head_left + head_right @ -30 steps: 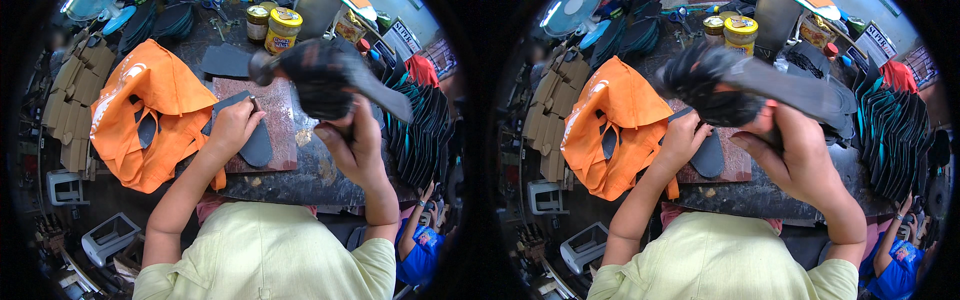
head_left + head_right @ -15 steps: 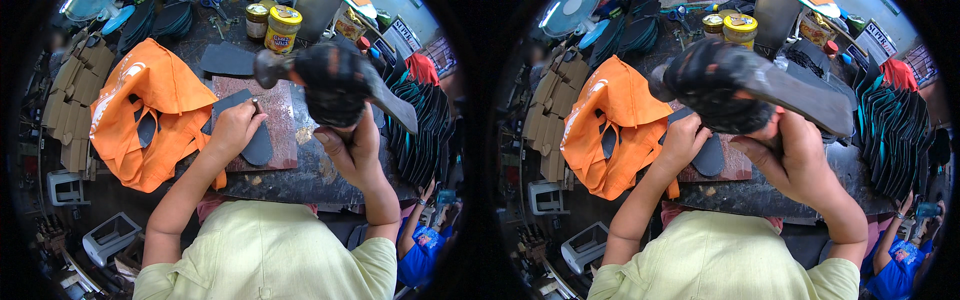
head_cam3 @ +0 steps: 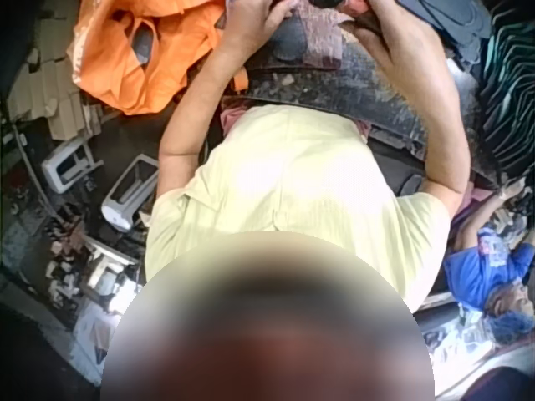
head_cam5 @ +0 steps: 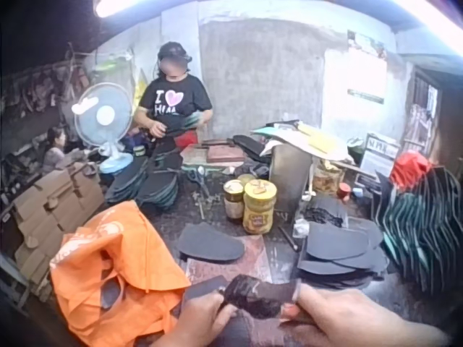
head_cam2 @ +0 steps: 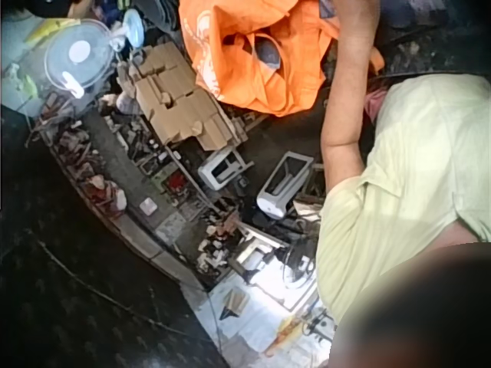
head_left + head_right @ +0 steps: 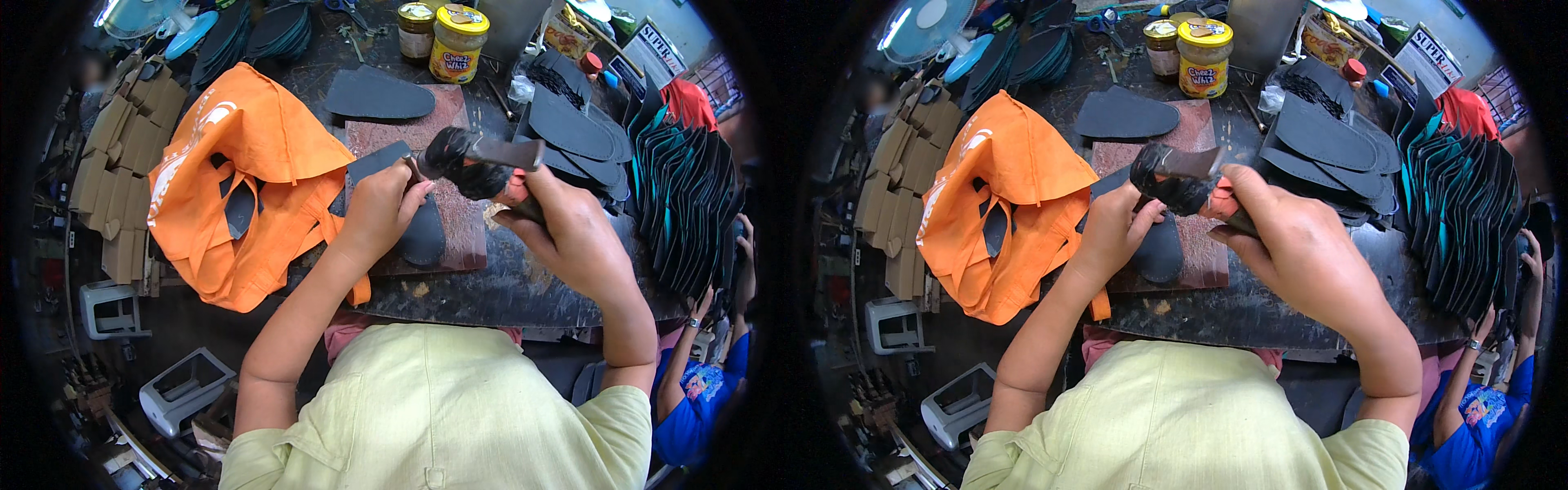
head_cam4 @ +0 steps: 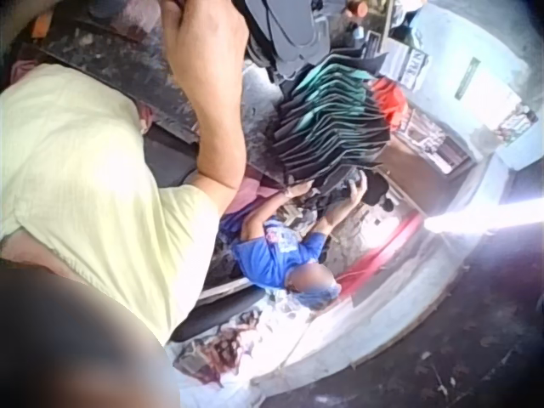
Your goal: The person repeatedly places a metal punch on a black slipper sole and strikes it with a hammer to create holes. They reposition the punch several times along the edge of the sole and continue hammering. The finished sole is set aside and a new one is brought into view.
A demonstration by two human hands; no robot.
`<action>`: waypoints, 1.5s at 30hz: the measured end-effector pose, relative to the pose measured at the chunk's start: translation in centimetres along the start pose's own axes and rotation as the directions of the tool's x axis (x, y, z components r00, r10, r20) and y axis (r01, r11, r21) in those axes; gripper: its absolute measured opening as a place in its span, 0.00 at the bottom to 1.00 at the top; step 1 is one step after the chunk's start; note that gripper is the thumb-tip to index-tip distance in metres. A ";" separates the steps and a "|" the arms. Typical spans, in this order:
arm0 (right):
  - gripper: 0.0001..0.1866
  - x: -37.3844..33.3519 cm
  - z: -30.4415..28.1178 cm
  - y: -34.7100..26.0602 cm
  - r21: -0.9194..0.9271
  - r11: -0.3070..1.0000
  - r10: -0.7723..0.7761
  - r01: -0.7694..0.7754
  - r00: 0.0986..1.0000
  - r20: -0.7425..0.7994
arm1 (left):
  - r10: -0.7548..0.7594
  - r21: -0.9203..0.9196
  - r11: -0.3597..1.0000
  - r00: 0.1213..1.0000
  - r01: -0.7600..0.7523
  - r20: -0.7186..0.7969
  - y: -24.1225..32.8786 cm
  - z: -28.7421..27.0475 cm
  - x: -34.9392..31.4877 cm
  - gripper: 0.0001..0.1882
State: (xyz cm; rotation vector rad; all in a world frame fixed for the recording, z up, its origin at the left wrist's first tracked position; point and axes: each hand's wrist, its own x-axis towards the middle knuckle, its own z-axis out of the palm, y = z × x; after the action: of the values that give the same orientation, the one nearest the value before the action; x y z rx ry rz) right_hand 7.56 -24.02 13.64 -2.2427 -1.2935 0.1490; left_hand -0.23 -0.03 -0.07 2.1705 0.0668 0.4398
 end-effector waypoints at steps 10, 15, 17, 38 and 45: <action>0.27 -0.7 1.4 -0.7 0.532 0.804 0.005 0.266 0.892 -0.453 | 0.145 0.149 0.978 0.989 -0.148 0.031 0.4 0.0 -0.1 0.11; 0.24 -0.4 1.2 0.4 0.028 0.999 0.027 -0.029 0.997 0.079 | 0.248 0.241 0.939 0.968 -0.246 0.019 0.9 0.2 -0.6 0.11; 0.28 -0.5 0.3 0.4 0.052 0.998 0.033 -0.038 0.995 0.090 | 0.189 0.217 0.958 0.982 -0.188 0.016 1.0 0.1 -0.5 0.11; 0.23 -1.1 0.7 0.0 0.316 0.929 -0.118 0.193 0.963 -0.242 | 0.184 0.210 0.958 0.980 -0.197 0.079 1.5 -0.2 -1.1 0.12; 0.28 -1.3 -0.8 -0.4 -0.023 0.999 -0.041 0.042 0.997 0.065 | 0.150 0.198 0.966 0.985 -0.164 0.087 1.8 0.0 -1.5 0.11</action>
State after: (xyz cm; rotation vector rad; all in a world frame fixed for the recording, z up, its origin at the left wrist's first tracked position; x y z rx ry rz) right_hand 6.84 -25.25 14.29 -2.2464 -1.3821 0.1930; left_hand -1.87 -1.44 0.95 2.4031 -0.1051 0.4617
